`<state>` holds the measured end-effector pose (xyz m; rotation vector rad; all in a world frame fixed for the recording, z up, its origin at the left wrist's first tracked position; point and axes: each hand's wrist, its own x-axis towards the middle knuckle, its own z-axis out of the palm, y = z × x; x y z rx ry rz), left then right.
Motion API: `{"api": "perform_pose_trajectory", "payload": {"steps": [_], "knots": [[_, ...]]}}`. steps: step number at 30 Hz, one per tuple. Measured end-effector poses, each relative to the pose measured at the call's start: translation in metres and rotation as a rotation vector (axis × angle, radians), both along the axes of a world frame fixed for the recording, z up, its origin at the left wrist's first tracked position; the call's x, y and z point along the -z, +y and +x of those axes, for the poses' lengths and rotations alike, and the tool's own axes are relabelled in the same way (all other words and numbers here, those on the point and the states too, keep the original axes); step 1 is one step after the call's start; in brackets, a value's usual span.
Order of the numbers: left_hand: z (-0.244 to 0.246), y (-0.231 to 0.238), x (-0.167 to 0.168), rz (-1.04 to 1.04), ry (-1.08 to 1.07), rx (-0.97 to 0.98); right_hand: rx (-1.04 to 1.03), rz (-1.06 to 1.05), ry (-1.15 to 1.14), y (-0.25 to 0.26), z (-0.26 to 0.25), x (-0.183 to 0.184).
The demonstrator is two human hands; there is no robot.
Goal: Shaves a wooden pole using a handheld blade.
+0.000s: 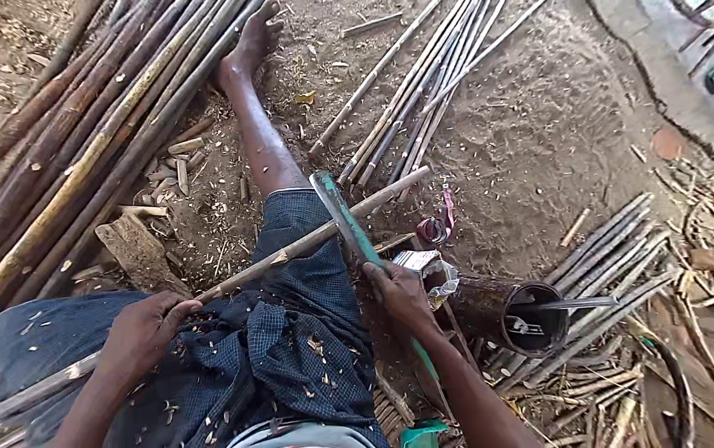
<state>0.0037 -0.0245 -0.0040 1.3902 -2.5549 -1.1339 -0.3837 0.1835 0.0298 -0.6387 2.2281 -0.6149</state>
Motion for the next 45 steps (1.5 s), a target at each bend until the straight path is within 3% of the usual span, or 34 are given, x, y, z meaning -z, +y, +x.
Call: {"api": "perform_pose_trajectory", "payload": {"steps": [3, 6, 7, 10, 11, 14, 15, 18, 19, 23, 27, 31, 35, 39, 40, 42, 45], "knots": [[-0.007, 0.005, 0.000, -0.020, -0.009, -0.036, 0.104, -0.063, 0.005, -0.003, -0.002, 0.002], [-0.013, 0.000, -0.005, 0.018, -0.032, -0.041, -0.257, 0.079, 0.027, 0.000, 0.031, -0.004], [-0.015, -0.001, -0.006, 0.037, -0.043, -0.040, -0.284, 0.104, 0.018, 0.000, 0.033, -0.005], [-0.030, 0.003, -0.009, 0.106, -0.081, -0.039, 0.019, 0.002, -0.043, 0.009, 0.020, 0.006], [-0.040, 0.007, -0.010, 0.128, -0.096, -0.038, 0.018, 0.004, -0.039, 0.007, 0.021, 0.006], [-0.061, 0.012, -0.014, 0.122, -0.108, -0.051, -0.337, 0.128, -0.007, -0.006, 0.041, -0.006], [-0.063, 0.013, -0.014, 0.101, -0.102, -0.054, -0.322, 0.131, -0.026, -0.007, 0.039, -0.009], [-0.066, 0.025, -0.017, 0.006, -0.068, -0.103, 0.030, 0.016, -0.031, -0.011, 0.013, -0.009], [-0.065, 0.031, -0.018, -0.035, -0.067, -0.108, 0.052, 0.014, -0.007, -0.013, 0.013, -0.009], [-0.064, 0.043, -0.015, -0.164, -0.039, -0.099, -0.392, 0.189, 0.021, -0.013, 0.046, -0.021], [-0.065, 0.052, -0.010, -0.241, -0.017, -0.112, -0.006, 0.065, 0.069, -0.013, 0.020, -0.017], [-0.065, 0.054, -0.010, -0.295, 0.004, -0.098, -0.389, 0.212, -0.015, -0.016, 0.045, -0.026], [-0.068, 0.058, -0.007, -0.308, 0.001, -0.119, -0.022, 0.085, 0.024, -0.022, 0.006, -0.007], [-0.065, 0.057, -0.010, -0.309, 0.003, -0.105, -0.411, 0.215, -0.003, -0.018, 0.048, -0.031], [-0.066, 0.052, -0.009, -0.294, -0.002, -0.084, -0.373, 0.193, 0.000, -0.018, 0.042, -0.030], [-0.063, 0.037, -0.010, -0.167, -0.045, -0.029, -0.090, 0.028, -0.017, -0.016, 0.010, -0.015], [-0.052, 0.004, -0.013, 0.204, -0.076, -0.009, 0.346, -0.251, -0.090, -0.012, -0.031, 0.000]]}}
